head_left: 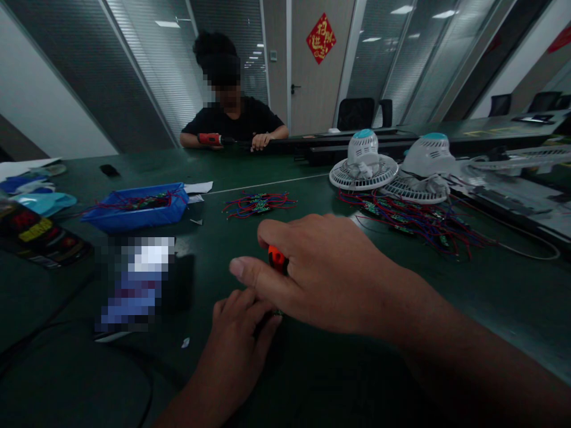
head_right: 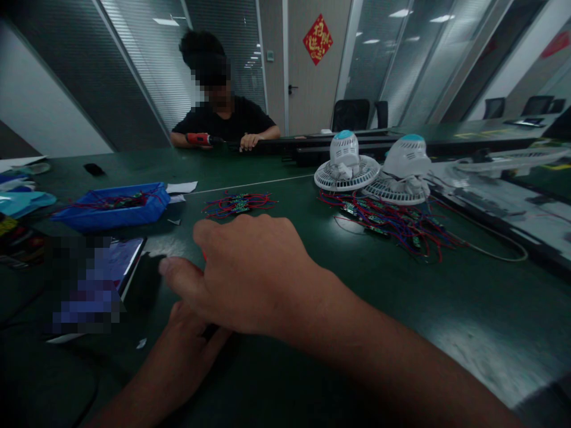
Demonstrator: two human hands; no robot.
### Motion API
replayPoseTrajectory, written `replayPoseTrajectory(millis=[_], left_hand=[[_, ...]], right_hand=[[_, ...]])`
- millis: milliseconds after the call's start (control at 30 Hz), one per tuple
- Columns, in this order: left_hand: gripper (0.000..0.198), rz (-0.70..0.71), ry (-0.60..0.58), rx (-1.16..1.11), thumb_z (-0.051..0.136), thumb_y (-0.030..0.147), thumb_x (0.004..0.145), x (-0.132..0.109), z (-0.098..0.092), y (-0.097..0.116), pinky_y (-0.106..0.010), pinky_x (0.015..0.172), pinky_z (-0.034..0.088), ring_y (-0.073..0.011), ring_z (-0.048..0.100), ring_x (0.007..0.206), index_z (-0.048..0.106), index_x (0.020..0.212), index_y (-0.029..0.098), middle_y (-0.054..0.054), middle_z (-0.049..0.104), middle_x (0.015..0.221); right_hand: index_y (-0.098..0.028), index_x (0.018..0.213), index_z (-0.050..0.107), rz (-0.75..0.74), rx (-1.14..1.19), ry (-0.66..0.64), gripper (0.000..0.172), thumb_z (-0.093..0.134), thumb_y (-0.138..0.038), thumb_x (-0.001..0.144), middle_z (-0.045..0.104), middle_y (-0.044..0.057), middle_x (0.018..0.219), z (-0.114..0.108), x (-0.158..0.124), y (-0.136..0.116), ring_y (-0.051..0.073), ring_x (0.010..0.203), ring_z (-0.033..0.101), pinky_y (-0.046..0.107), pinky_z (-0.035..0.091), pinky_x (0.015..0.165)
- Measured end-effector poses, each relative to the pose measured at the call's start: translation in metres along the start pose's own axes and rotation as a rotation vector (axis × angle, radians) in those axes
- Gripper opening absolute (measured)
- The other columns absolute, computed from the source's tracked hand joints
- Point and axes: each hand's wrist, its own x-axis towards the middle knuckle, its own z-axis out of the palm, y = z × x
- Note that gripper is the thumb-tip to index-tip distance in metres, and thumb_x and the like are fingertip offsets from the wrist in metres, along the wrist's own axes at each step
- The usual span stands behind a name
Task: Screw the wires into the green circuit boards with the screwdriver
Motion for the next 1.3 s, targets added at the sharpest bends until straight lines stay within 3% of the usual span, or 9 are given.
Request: replayPoseTrajectory(millis=[100,233,367,767,1033,1200,1300], left_hand=[[0.018,-0.009,-0.03,0.012,0.051,0.019,0.086,0.0001,-0.0015,0.0008,-0.049,0.082,0.039,-0.0285,0.056,0.096,0.066,0.094,0.026,-0.004,0.065,0.099],[0.018,-0.014,-0.046,0.026,0.051,0.019,0.087,0.0007,-0.0028,0.0013,-0.049,0.083,0.039,-0.0288,0.054,0.098,0.066,0.093,0.026,-0.005,0.064,0.1],[0.019,-0.015,-0.049,0.024,0.05,0.018,0.087,0.0013,-0.0026,0.0007,-0.048,0.082,0.04,-0.0283,0.055,0.096,0.066,0.093,0.026,-0.005,0.064,0.099],[0.021,-0.006,-0.005,0.031,0.051,0.019,0.086,-0.0003,-0.0014,0.0005,-0.043,0.079,0.042,-0.025,0.057,0.09,0.068,0.095,0.027,-0.003,0.065,0.095],[0.02,-0.004,0.029,0.017,0.053,0.02,0.083,-0.001,-0.0006,-0.0005,-0.044,0.073,0.044,-0.0271,0.059,0.088,0.068,0.092,0.028,-0.003,0.067,0.094],[0.019,-0.009,0.016,0.023,0.053,0.019,0.084,0.0005,-0.0008,0.0007,-0.046,0.08,0.042,-0.027,0.057,0.092,0.068,0.092,0.027,-0.003,0.066,0.096],[0.018,-0.018,-0.012,0.037,0.053,0.019,0.085,0.0013,-0.001,0.0011,-0.047,0.082,0.041,-0.0259,0.056,0.091,0.068,0.093,0.025,-0.004,0.065,0.096]], right_hand=[[-0.022,0.065,0.056,-0.006,-0.003,0.007,0.045,0.039,-0.056,0.089,0.043,-0.004,0.052,0.0017,0.0014,0.0009,0.011,0.046,0.028,0.027,0.014,0.047],[-0.023,0.068,0.058,-0.031,-0.052,0.017,0.033,0.047,-0.044,0.089,0.041,-0.004,0.051,0.0024,0.002,0.0014,0.011,0.046,0.024,0.027,0.014,0.047],[-0.023,0.074,0.061,-0.004,-0.055,-0.038,0.023,0.047,-0.035,0.088,0.046,-0.004,0.053,0.0006,0.0015,0.001,0.011,0.047,0.028,0.027,0.015,0.047],[-0.022,0.075,0.058,-0.021,-0.019,-0.051,0.012,0.052,-0.031,0.08,0.048,-0.004,0.056,-0.0016,0.0008,0.0009,0.011,0.048,0.03,0.028,0.016,0.045],[-0.021,0.071,0.057,-0.011,0.001,-0.074,0.017,0.047,-0.03,0.081,0.051,-0.003,0.059,-0.006,-0.0011,-0.0006,0.011,0.05,0.034,0.028,0.017,0.048],[-0.022,0.065,0.06,0.002,-0.021,-0.021,0.046,0.04,-0.055,0.089,0.05,-0.002,0.054,-0.0033,0.0002,0.0003,0.011,0.048,0.032,0.028,0.015,0.047],[-0.022,0.062,0.061,-0.02,-0.071,-0.008,0.043,0.041,-0.046,0.091,0.047,-0.002,0.051,-0.0024,0.0016,0.0016,0.011,0.046,0.029,0.027,0.015,0.046]])
